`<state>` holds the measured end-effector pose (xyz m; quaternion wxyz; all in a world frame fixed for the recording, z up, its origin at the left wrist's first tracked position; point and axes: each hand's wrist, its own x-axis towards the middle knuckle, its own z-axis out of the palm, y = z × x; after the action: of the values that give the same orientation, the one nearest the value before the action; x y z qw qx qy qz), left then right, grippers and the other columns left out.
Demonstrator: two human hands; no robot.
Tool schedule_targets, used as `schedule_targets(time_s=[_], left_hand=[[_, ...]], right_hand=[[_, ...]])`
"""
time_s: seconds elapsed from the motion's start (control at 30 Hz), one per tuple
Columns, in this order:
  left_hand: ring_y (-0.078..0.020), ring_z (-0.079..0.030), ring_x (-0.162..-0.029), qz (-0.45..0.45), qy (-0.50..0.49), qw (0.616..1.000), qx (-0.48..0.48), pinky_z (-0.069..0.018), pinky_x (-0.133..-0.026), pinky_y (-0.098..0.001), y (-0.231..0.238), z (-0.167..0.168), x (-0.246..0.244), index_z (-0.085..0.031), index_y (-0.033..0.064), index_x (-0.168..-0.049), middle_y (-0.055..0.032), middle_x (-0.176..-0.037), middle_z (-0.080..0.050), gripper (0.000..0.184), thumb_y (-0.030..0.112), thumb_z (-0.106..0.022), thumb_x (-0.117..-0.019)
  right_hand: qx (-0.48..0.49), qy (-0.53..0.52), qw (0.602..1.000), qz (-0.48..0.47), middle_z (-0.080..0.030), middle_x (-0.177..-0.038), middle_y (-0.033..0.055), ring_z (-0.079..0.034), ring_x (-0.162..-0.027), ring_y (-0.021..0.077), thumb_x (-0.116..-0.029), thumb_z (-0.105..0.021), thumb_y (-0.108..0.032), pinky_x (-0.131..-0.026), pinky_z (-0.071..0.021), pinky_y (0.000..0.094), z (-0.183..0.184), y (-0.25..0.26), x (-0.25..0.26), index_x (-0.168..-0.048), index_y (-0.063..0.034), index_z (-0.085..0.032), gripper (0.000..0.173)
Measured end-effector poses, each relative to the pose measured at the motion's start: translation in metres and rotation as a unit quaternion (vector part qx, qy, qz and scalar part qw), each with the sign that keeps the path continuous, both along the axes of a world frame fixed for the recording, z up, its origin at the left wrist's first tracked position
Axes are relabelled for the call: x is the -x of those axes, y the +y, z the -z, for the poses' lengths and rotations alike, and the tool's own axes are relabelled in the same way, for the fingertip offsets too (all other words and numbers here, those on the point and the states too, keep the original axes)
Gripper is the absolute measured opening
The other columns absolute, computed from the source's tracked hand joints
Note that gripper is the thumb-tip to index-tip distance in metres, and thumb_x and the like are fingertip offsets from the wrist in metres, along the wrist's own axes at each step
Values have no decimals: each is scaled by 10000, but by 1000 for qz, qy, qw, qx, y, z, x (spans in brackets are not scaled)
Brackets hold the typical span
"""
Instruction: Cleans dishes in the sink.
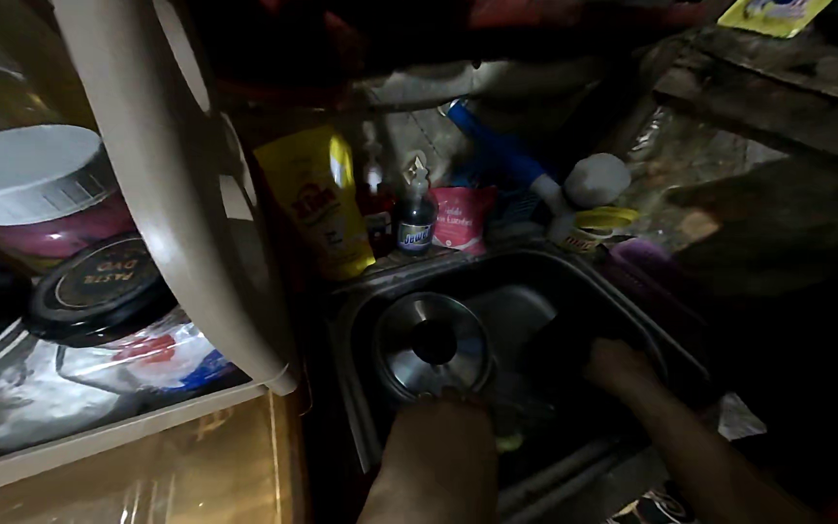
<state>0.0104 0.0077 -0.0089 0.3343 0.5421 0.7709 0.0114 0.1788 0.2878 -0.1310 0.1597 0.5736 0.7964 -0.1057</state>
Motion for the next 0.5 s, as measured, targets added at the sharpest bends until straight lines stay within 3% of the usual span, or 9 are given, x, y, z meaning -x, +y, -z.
schedule_targets(time_s=[0.13, 0.33, 0.43, 0.5], left_hand=[[-354, -625, -1183, -3, 3, 1000, 0, -530, -942, -521, 0, 4, -2, -587, 115, -1377, -160, -1302, -625, 436, 402, -513, -1058], [-361, -612, -1204, 0, -22, 1000, 11, -508, -977, -526, 1, -3, -3, -561, 93, -1419, -179, -1337, -605, 464, 384, -502, -1061], [-380, -552, -1301, 9, -37, 996, 76, -446, -1051, -545, 7, -23, -2, -454, 116, -1514, -191, -1461, -523, 499, 394, -414, -1103], [-387, -556, -1297, 9, -34, 997, 69, -452, -1042, -550, 7, -23, -2, -451, 113, -1517, -196, -1461, -523, 492, 382, -406, -1107]], right_hand=[[4, 15, 999, -33, -677, -1214, 251, -638, -1169, 438, -992, -659, -226, -986, -498, 636, 15, 10, -1, -1181, -5, -703, 294], [-24, 79, 997, -7, -692, -1150, 256, -655, -1116, 438, -982, -693, -177, -964, -503, 642, -8, 22, 11, -1115, 8, -721, 230], [-47, 115, 992, -8, -677, -1158, 283, -651, -1106, 464, -985, -697, -190, -939, -500, 674, -13, 27, 25, -1150, 29, -701, 274], [-63, 117, 990, -36, -677, -1165, 278, -652, -1102, 468, -982, -703, -216, -923, -502, 685, -9, 34, 35, -1123, 24, -711, 279]])
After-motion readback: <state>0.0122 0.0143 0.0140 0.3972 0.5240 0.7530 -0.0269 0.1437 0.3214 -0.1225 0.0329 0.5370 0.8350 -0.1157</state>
